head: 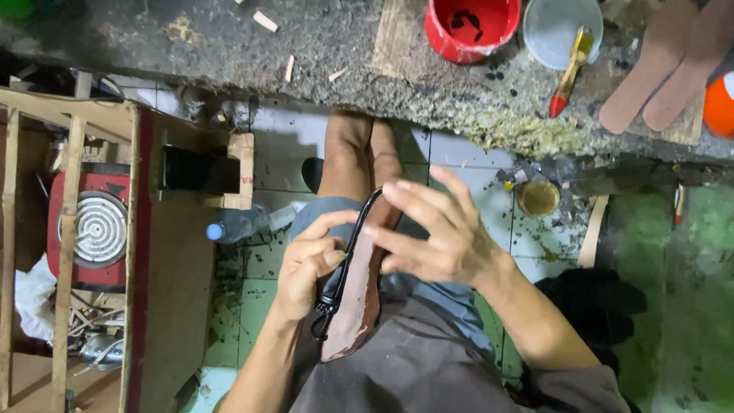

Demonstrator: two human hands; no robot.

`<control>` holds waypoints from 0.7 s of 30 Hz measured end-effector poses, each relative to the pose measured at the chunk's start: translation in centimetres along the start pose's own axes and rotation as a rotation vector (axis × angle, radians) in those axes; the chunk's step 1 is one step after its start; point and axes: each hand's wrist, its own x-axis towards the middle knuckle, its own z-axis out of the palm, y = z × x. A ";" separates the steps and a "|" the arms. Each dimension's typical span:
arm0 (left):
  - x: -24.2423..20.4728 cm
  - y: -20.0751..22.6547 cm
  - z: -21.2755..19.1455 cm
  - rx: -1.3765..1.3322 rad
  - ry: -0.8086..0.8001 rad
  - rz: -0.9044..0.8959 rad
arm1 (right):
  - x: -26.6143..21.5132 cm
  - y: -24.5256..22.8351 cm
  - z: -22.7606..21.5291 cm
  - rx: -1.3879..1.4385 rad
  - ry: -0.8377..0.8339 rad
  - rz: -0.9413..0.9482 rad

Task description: Assembling a sandal by applying glue to the sole and attaching black straps in the correct positions.

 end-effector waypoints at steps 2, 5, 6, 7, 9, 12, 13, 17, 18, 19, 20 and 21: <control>0.3 -0.3 -0.2 -0.023 0.038 -0.027 | 0.6 2.3 -0.2 0.071 0.006 -0.059; 0.1 -1.7 -0.5 -0.224 0.150 -0.129 | 1.2 8.0 -0.1 -0.047 -0.299 0.177; 0.0 -2.2 -0.6 -0.374 0.229 -0.202 | 1.7 9.9 0.2 0.050 -0.187 0.339; 0.4 -2.7 -0.9 -0.520 0.298 -0.271 | 2.3 12.1 0.5 0.138 -0.061 0.498; 0.4 -3.0 -0.8 -0.704 0.353 -0.312 | 3.8 14.1 -0.1 0.015 -0.133 0.548; 0.8 -2.4 -0.9 -0.830 0.426 -0.366 | 5.4 17.1 0.3 -0.074 -0.303 0.707; 0.7 -2.0 -1.0 -0.765 0.434 -0.381 | 5.7 17.9 0.8 -0.046 -0.398 0.823; 0.6 -1.5 -1.5 -0.644 0.351 -0.198 | 5.3 16.6 0.1 -0.039 -0.312 0.771; 0.7 -1.6 -1.9 -0.539 0.343 -0.189 | 4.6 16.1 0.1 -0.056 -0.142 0.624; 0.0 -1.5 -2.2 -0.431 0.341 -0.198 | 3.4 15.1 0.1 -0.052 0.016 0.483; -0.3 -0.6 -2.1 -0.430 0.364 -0.205 | 3.6 13.2 0.3 -0.031 0.005 0.481; 0.0 0.3 -2.0 -0.264 0.309 -0.207 | 3.5 11.4 -0.1 0.134 0.044 0.494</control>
